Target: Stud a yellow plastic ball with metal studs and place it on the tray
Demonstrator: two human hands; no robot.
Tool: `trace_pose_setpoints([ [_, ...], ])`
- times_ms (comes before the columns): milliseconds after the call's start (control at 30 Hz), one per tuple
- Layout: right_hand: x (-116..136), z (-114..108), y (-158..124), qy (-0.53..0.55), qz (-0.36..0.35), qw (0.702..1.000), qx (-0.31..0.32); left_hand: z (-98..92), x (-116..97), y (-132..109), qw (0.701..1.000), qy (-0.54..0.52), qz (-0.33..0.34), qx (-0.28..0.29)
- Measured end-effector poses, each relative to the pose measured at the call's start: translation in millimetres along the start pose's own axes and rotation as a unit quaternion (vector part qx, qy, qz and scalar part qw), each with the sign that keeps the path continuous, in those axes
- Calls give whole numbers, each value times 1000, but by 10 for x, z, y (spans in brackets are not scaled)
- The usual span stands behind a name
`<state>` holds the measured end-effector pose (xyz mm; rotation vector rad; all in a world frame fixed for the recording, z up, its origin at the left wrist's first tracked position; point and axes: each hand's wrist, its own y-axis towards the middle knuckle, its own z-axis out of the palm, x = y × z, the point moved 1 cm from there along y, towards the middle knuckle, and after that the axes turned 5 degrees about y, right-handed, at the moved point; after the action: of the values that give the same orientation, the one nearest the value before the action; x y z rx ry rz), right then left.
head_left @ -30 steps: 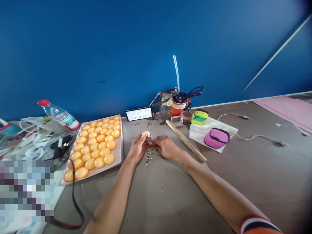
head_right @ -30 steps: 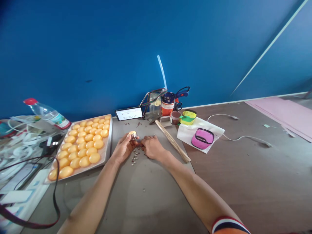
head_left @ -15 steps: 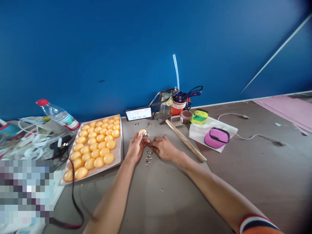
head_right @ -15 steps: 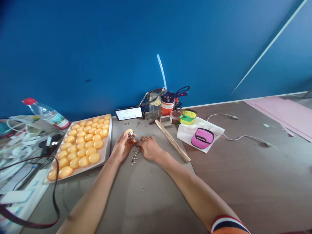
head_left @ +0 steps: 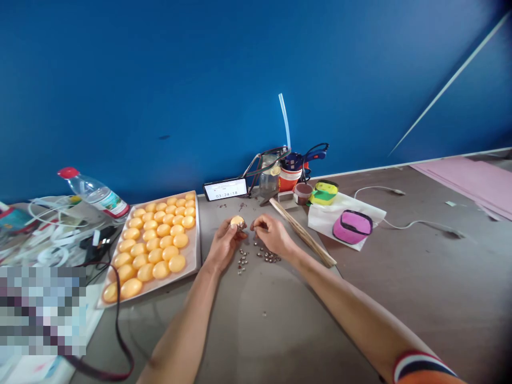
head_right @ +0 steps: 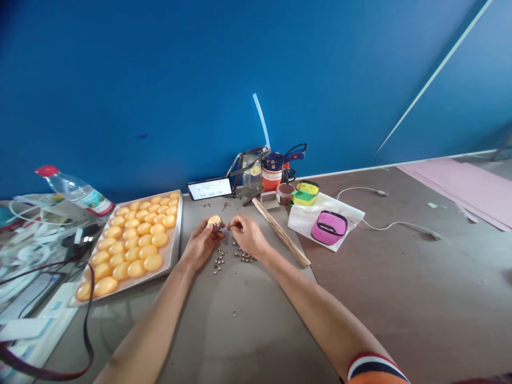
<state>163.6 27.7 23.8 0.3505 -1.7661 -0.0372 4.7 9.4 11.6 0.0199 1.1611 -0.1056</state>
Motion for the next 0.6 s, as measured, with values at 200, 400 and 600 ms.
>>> trace_pose_setpoints([
  [200,-6,-11,60,207,75,976,-5,-18,7,-11,1000,-3,-19,25],
  [400,21,-1,44,244,77,967,17,1,13,-13,999,-12,-19,33],
  [600,-28,-1,65,280,89,956,-28,4,13,-6,999,-22,-21,38],
])
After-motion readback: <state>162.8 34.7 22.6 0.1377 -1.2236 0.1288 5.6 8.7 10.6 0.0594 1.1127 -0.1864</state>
